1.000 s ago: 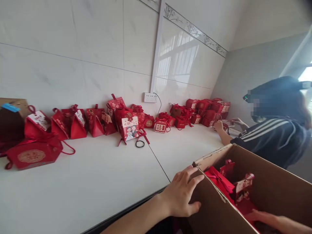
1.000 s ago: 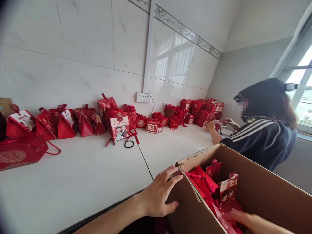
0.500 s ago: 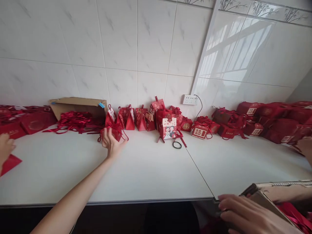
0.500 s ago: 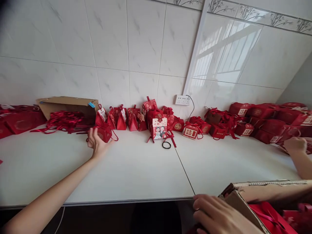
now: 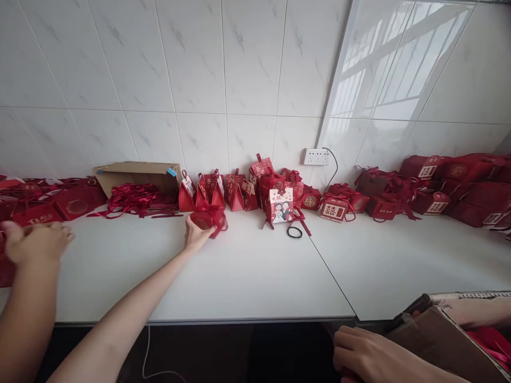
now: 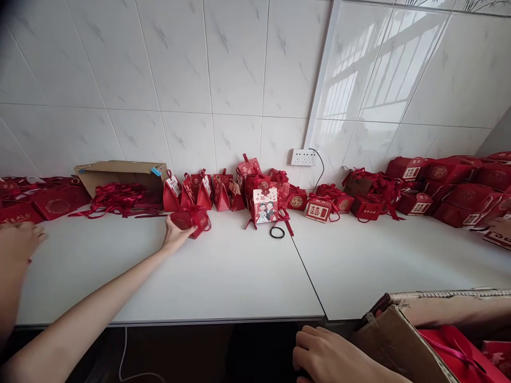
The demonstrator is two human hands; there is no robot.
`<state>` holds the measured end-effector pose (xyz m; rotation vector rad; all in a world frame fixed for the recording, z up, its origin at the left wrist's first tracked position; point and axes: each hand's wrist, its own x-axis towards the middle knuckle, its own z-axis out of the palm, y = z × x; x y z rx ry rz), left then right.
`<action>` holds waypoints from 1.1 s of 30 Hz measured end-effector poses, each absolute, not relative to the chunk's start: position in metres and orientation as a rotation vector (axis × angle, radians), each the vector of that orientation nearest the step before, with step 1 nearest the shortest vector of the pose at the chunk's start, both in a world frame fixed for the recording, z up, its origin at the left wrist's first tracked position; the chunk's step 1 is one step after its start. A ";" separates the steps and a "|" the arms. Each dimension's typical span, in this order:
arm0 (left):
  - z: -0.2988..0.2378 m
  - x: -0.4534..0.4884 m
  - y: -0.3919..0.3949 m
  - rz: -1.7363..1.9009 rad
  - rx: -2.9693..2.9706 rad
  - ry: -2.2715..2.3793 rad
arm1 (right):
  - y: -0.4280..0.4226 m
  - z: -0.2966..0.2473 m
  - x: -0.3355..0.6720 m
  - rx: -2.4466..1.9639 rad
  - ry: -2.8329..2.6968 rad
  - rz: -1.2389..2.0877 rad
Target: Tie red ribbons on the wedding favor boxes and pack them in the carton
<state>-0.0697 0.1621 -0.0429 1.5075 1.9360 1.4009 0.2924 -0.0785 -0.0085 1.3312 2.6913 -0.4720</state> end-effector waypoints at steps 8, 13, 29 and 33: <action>-0.062 0.028 0.066 1.064 1.891 1.347 | -0.052 0.014 0.286 1.472 2.640 -0.617; -0.045 0.056 0.019 0.710 2.117 1.346 | -0.006 0.033 0.283 2.006 2.504 -0.981; 0.013 0.098 0.103 0.586 2.053 1.181 | 0.034 0.017 0.290 2.475 2.293 -1.677; 0.003 0.110 0.103 0.745 2.039 1.153 | 0.032 0.016 0.295 2.433 2.289 -1.791</action>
